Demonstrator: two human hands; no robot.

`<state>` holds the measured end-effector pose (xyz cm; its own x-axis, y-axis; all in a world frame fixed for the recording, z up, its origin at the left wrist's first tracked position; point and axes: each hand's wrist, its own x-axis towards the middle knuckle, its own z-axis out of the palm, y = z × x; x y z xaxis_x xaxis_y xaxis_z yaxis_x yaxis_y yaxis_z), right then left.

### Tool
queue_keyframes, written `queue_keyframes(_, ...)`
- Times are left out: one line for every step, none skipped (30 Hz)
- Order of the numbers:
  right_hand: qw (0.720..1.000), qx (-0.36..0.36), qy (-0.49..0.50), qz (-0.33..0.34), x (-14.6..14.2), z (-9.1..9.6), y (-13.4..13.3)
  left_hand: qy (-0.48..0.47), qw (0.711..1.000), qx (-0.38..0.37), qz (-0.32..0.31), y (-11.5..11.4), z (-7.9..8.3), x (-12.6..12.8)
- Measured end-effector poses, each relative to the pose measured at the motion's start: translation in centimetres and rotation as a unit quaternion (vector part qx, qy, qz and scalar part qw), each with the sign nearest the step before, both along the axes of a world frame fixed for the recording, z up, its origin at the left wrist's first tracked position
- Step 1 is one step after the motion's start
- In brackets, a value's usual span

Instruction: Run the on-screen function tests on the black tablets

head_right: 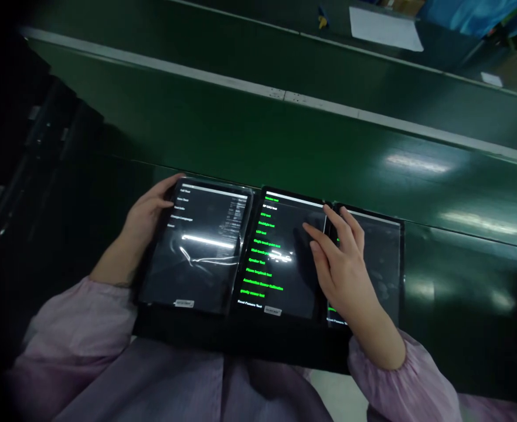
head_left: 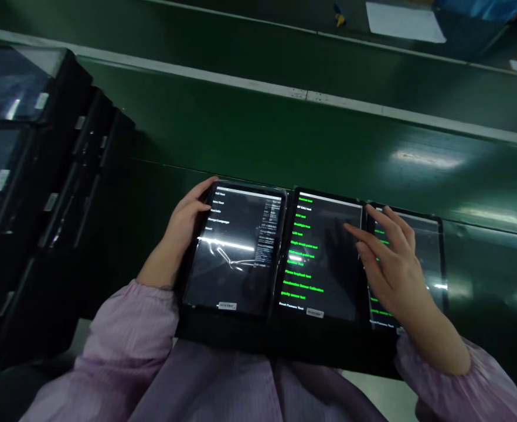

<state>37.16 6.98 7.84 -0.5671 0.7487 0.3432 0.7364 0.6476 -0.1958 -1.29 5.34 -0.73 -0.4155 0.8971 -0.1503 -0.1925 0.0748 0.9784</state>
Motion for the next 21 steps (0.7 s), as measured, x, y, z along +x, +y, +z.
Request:
queue_keyframes(1.0,-0.001,0.0,-0.001,0.12,0.05,-0.05,0.006,1.0,0.001,-0.001,-0.04,-0.04,-0.03)
queue_keyframes(1.0,-0.004,-0.002,-0.001,0.23,0.12,-0.09,0.017,1.0,-0.003,-0.004,-0.09,-0.08,-0.07)
queue_keyframes(1.0,-0.008,-0.004,-0.001,0.33,0.2,-0.14,0.031,0.999,-0.009,-0.01,-0.14,-0.13,-0.11)
queue_keyframes(1.0,-0.011,-0.006,-0.001,0.41,0.29,-0.18,0.044,0.999,-0.016,-0.016,-0.18,-0.18,-0.14)
queue_keyframes(1.0,-0.013,-0.007,0.0,0.48,0.38,-0.21,0.055,0.998,-0.024,-0.021,-0.22,-0.24,-0.17)
queue_keyframes(1.0,-0.014,-0.007,0.0,0.53,0.44,-0.25,0.06,0.997,-0.029,-0.024,-0.26,-0.3,-0.19)
queue_keyframes(1.0,-0.013,-0.008,0.001,0.57,0.49,-0.27,0.061,0.997,-0.031,-0.024,-0.28,-0.35,-0.21)
queue_keyframes(1.0,-0.012,-0.008,0.002,0.6,0.52,-0.3,0.059,0.998,-0.03,-0.02,-0.29,-0.39,-0.22)
queue_keyframes(1.0,-0.011,-0.007,0.003,0.64,0.52,-0.32,0.056,0.998,-0.028,-0.018,-0.29,-0.4,-0.23)
queue_keyframes(1.0,-0.011,-0.007,0.004,0.69,0.5,-0.33,0.054,0.998,-0.027,-0.017,-0.29,-0.38,-0.23)
queue_keyframes(1.0,-0.013,-0.006,0.003,0.75,0.48,-0.34,0.053,0.998,-0.027,-0.017,-0.27,-0.31,-0.23)
queue_keyframes(1.0,-0.017,-0.006,0.002,0.82,0.45,-0.35,0.053,0.998,-0.027,-0.018,-0.25,-0.2,-0.22)
queue_keyframes(1.0,-0.021,-0.006,0.002,0.89,0.42,-0.36,0.052,0.998,-0.026,-0.019,-0.24,-0.05,-0.19)
queue_keyframes(1.0,-0.024,-0.006,0.002,0.95,0.4,-0.36,0.049,0.998,-0.025,-0.018,-0.22,0.11,-0.15)
queue_keyframes(1.0,-0.026,-0.006,0.002,1.01,0.39,-0.37,0.045,0.999,-0.022,-0.016,-0.21,0.27,-0.11)
queue_keyframes(1.0,-0.026,-0.006,0.002,1.05,0.39,-0.38,0.04,0.999,-0.02,-0.012,-0.21,0.41,-0.06)
queue_keyframes(1.0,-0.025,-0.006,0.001,1.08,0.4,-0.39,0.035,0.999,-0.019,-0.008,-0.2,0.52,-0.02)
queue_keyframes(1.0,-0.022,-0.005,0.0,1.09,0.41,-0.4,0.031,0.999,-0.018,-0.004,-0.2,0.58,0.0)
queue_keyframes(1.0,-0.02,-0.004,-0.001,1.09,0.43,-0.42,0.028,0.999,-0.018,-0.003,-0.2,0.59,0.0)
queue_keyframes(1.0,-0.02,-0.004,-0.001,1.06,0.45,-0.44,0.025,1.0,-0.017,-0.004,-0.2,0.55,-0.04)
queue_keyframes(1.0,-0.019,-0.004,0.001,1.02,0.46,-0.47,0.022,1.0,-0.017,-0.008,-0.2,0.47,-0.09)
